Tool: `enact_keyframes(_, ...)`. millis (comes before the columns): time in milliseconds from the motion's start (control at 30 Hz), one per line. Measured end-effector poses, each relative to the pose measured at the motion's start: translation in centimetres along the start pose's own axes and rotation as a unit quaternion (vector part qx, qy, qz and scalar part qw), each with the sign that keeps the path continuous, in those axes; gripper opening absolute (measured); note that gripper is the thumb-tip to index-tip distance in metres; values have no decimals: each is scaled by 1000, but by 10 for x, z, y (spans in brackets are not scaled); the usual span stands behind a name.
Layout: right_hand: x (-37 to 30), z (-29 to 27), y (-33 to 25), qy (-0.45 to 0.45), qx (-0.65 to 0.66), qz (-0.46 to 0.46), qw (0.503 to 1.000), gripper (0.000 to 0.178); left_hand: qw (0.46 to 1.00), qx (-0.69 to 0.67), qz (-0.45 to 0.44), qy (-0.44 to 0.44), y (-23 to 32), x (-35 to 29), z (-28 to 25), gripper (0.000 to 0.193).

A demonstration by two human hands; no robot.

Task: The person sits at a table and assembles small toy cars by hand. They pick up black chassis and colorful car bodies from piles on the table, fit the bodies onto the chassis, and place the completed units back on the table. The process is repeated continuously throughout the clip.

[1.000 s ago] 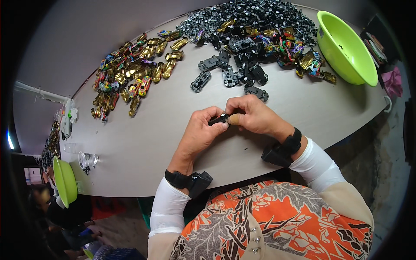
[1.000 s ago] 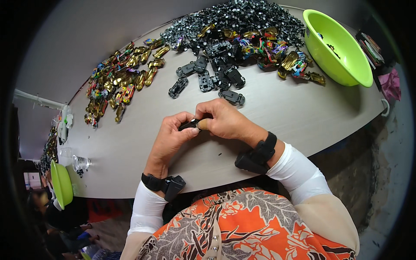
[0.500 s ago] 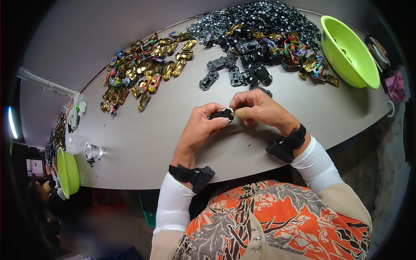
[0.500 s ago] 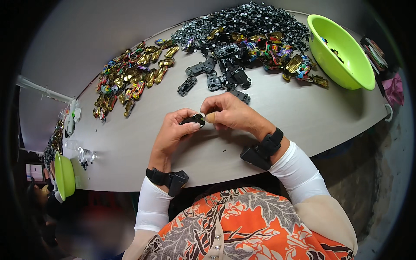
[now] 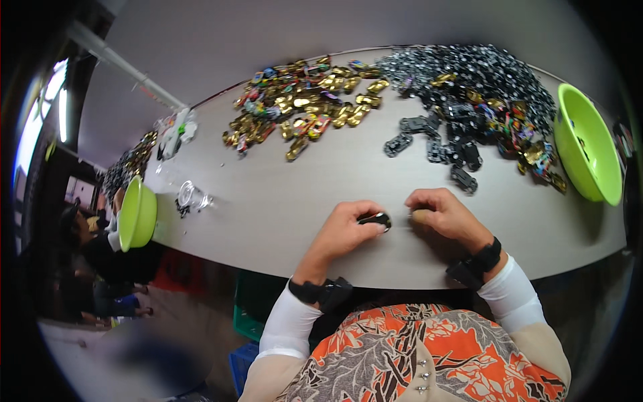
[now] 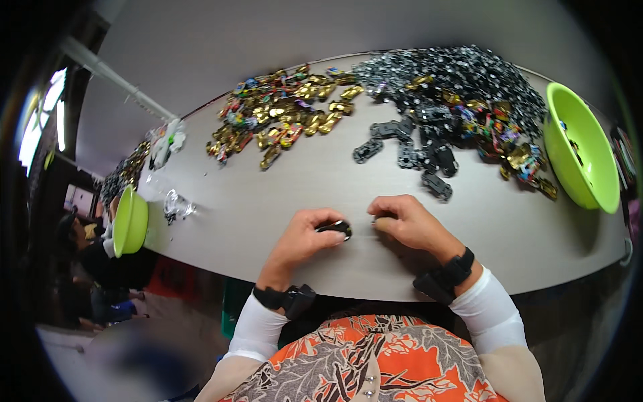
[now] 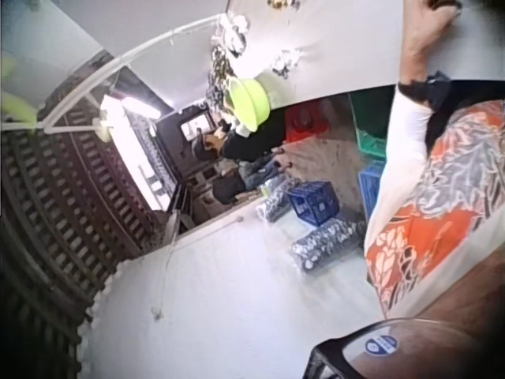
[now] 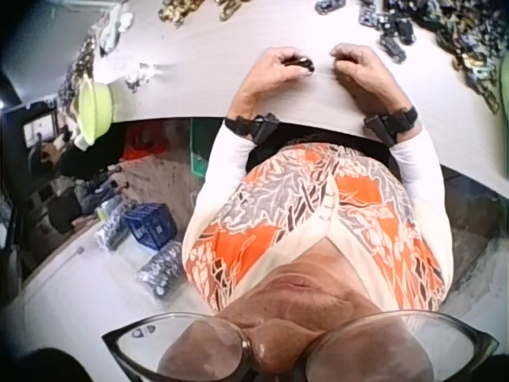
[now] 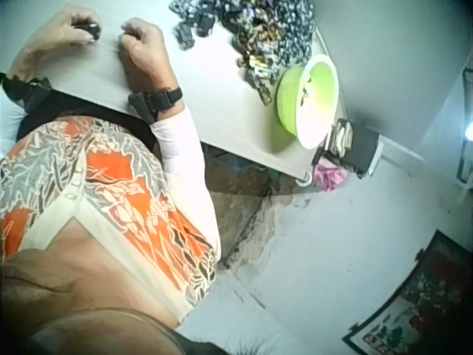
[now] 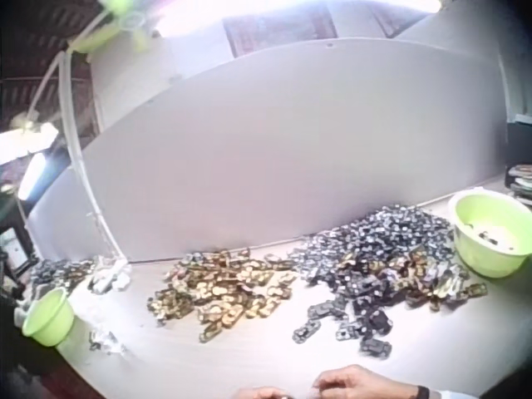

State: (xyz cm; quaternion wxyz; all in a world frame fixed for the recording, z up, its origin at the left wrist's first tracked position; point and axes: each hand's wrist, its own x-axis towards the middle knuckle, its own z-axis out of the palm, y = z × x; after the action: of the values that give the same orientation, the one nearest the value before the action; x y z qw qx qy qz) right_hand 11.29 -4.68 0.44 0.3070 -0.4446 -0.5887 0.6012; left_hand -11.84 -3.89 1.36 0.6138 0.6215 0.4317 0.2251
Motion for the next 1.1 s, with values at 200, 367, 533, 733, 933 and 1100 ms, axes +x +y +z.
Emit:
enact_keyframes(200,-4,-6,-1,74,-77,-61,992,19,987,122,-77,74,-8,-110,-59,34)
enact_keyframes(367,0,-4,4,83,-143,-125,978,21,937,243,-178,178,-29,-165,-81,28)
enact_keyframes(533,7,-7,12,156,-213,-144,954,19,918,287,-132,239,5,-115,-89,31)
enact_keyframes(733,13,-7,13,172,-210,-166,948,16,812,464,118,334,-18,36,-129,25)
enact_keyframes(933,11,-11,18,171,-200,-167,950,14,786,507,-60,349,-3,85,-103,24)
enact_keyframes(1100,15,-13,22,193,-198,-187,943,13,950,167,66,254,-8,91,-54,37)
